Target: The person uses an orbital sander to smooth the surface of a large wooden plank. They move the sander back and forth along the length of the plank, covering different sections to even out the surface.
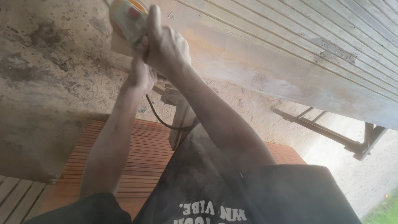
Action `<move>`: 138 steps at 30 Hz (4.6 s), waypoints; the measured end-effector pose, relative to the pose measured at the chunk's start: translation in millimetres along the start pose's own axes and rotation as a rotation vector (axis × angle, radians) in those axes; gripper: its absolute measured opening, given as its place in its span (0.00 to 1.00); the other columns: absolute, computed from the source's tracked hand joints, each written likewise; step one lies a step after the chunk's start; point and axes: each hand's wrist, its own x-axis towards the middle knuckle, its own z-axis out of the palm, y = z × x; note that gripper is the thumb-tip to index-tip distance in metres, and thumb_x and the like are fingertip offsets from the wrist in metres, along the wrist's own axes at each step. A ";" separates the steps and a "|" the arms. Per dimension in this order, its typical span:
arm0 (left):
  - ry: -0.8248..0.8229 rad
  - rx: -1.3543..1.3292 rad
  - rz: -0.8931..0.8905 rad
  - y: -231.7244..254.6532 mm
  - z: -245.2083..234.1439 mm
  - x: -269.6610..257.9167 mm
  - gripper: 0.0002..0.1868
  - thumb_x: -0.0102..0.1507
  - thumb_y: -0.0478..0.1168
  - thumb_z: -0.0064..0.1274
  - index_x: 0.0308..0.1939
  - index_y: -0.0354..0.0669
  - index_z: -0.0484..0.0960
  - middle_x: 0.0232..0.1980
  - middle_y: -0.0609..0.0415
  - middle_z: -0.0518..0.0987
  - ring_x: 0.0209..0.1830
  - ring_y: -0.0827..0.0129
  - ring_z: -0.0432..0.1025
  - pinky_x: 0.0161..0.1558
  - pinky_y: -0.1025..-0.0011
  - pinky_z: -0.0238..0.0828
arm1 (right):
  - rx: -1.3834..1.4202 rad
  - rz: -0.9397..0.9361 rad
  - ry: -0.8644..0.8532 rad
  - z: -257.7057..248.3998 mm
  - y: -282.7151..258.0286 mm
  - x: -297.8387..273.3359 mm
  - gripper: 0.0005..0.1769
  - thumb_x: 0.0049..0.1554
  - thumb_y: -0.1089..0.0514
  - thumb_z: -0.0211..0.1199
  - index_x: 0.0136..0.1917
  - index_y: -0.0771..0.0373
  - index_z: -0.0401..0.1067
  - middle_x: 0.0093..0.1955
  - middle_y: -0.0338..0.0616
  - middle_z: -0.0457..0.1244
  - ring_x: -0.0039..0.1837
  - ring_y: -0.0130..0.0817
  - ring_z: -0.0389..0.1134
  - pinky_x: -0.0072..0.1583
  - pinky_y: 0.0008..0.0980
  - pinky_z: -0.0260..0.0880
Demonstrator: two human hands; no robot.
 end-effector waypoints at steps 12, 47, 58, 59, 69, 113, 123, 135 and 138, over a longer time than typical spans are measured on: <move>0.001 -0.036 -0.204 -78.4 63.2 17.0 0.53 0.64 0.73 0.39 0.73 0.28 0.52 0.65 0.26 0.72 0.58 0.44 0.79 0.43 0.55 0.85 | -0.031 0.254 -0.030 -73.7 48.1 -74.6 0.48 0.53 0.41 0.75 0.66 0.61 0.44 0.34 0.53 0.70 0.34 0.53 0.74 0.34 0.49 0.73; -0.091 0.355 -0.575 -268.1 317.6 102.8 0.60 0.52 0.77 0.49 0.69 0.28 0.63 0.60 0.31 0.76 0.49 0.42 0.82 0.34 0.51 0.90 | 0.055 0.851 0.226 -213.4 289.3 -247.2 0.45 0.51 0.35 0.74 0.64 0.58 0.50 0.47 0.54 0.72 0.49 0.53 0.76 0.46 0.49 0.76; -0.062 0.191 -0.230 -372.2 393.9 137.1 0.50 0.65 0.72 0.50 0.72 0.31 0.66 0.65 0.31 0.77 0.63 0.49 0.78 0.49 0.58 0.87 | 0.037 0.765 0.165 -267.8 387.6 -286.0 0.38 0.56 0.40 0.68 0.65 0.58 0.50 0.45 0.54 0.71 0.48 0.55 0.75 0.45 0.53 0.73; -0.031 0.197 -0.272 -382.8 402.5 140.6 0.49 0.62 0.71 0.49 0.71 0.34 0.64 0.64 0.32 0.76 0.61 0.50 0.79 0.43 0.55 0.89 | 0.056 0.776 0.152 -276.3 395.7 -291.8 0.44 0.52 0.36 0.73 0.63 0.59 0.49 0.44 0.53 0.70 0.46 0.55 0.75 0.44 0.52 0.74; -0.264 0.363 -0.408 -484.2 538.1 206.8 0.58 0.54 0.78 0.54 0.74 0.39 0.63 0.66 0.30 0.74 0.58 0.42 0.74 0.47 0.49 0.81 | 0.159 0.821 0.500 -347.2 527.2 -376.2 0.32 0.58 0.43 0.67 0.57 0.65 0.52 0.56 0.62 0.68 0.55 0.52 0.73 0.51 0.49 0.75; 0.305 0.179 0.068 56.1 24.3 11.2 0.58 0.59 0.79 0.38 0.79 0.42 0.46 0.72 0.31 0.64 0.73 0.38 0.68 0.60 0.47 0.83 | 0.195 -0.059 -0.011 -5.6 -19.4 38.0 0.21 0.65 0.53 0.54 0.64 0.61 0.51 0.33 0.52 0.70 0.24 0.43 0.69 0.26 0.44 0.64; 0.122 0.101 -0.194 -13.5 37.6 35.1 0.57 0.57 0.80 0.30 0.76 0.40 0.54 0.73 0.31 0.65 0.71 0.39 0.68 0.59 0.43 0.77 | 0.103 0.026 0.008 -54.1 31.0 -16.0 0.39 0.58 0.47 0.65 0.71 0.61 0.46 0.39 0.58 0.72 0.35 0.59 0.73 0.34 0.55 0.70; 0.038 0.234 -0.312 -65.3 94.6 41.3 0.56 0.56 0.77 0.35 0.75 0.40 0.51 0.69 0.28 0.67 0.65 0.34 0.73 0.54 0.41 0.81 | 0.258 0.285 0.059 -107.4 52.5 -79.2 0.35 0.58 0.46 0.67 0.67 0.60 0.51 0.47 0.57 0.73 0.45 0.55 0.77 0.41 0.50 0.76; -0.004 0.346 -0.321 -67.7 87.9 50.6 0.57 0.57 0.78 0.36 0.77 0.41 0.51 0.72 0.30 0.63 0.69 0.36 0.67 0.59 0.41 0.78 | 0.211 0.319 0.175 -103.4 51.7 -82.9 0.42 0.53 0.44 0.72 0.67 0.62 0.50 0.46 0.60 0.72 0.45 0.58 0.76 0.43 0.51 0.76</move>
